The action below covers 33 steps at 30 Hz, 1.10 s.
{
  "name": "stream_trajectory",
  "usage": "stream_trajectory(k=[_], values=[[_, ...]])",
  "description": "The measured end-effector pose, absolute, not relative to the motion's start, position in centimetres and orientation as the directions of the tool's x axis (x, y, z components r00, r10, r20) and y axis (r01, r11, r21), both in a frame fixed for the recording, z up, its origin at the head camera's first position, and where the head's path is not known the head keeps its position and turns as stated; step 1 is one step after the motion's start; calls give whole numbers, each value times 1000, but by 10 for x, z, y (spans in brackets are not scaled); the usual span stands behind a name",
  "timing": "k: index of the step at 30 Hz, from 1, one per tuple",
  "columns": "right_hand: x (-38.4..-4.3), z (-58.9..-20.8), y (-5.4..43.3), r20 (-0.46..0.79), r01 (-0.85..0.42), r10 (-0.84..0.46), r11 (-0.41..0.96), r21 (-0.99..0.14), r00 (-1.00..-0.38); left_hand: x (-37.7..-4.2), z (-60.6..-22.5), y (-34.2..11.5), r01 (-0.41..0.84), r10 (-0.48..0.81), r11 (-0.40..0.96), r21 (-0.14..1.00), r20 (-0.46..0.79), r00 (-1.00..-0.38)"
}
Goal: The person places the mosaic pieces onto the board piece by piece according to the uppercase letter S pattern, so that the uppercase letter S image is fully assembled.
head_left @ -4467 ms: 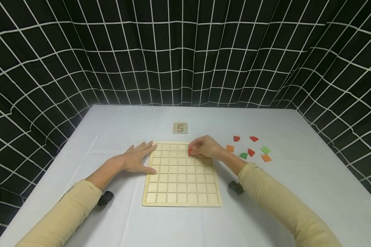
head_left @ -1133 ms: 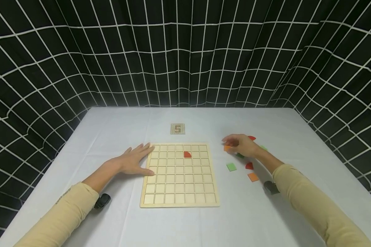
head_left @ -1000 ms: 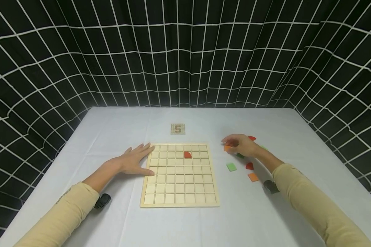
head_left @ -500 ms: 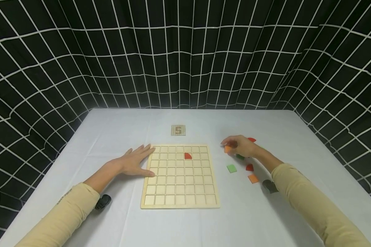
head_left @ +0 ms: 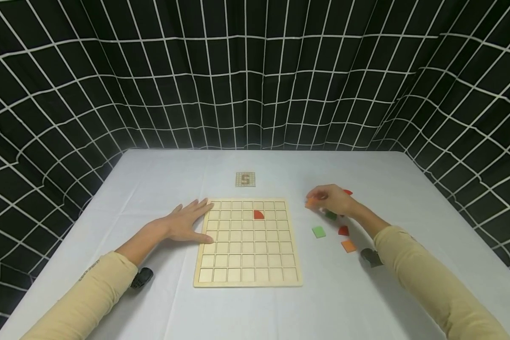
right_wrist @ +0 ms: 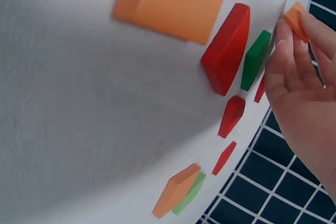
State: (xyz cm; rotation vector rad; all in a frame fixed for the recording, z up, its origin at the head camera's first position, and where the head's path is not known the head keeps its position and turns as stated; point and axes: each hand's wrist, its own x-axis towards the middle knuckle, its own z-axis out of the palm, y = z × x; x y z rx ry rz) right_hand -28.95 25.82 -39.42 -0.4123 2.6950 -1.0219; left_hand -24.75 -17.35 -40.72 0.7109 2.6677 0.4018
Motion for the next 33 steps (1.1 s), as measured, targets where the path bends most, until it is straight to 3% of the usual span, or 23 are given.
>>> stream_trajectory(k=[5, 22, 33], values=[[-291, -391, 250, -74, -217, -373, 678, -702, -925, -246, -407, -175, 420, 519, 836, 354, -260, -814], [-296, -382, 199, -110, -196, -387, 668, -718, -915, -246, -408, -177, 407, 507, 843, 352, -267, -820], [-296, -380, 163, -103, -244, -471, 618, -747, -876, -247, -409, -175, 417, 516, 839, 350, -266, -814]])
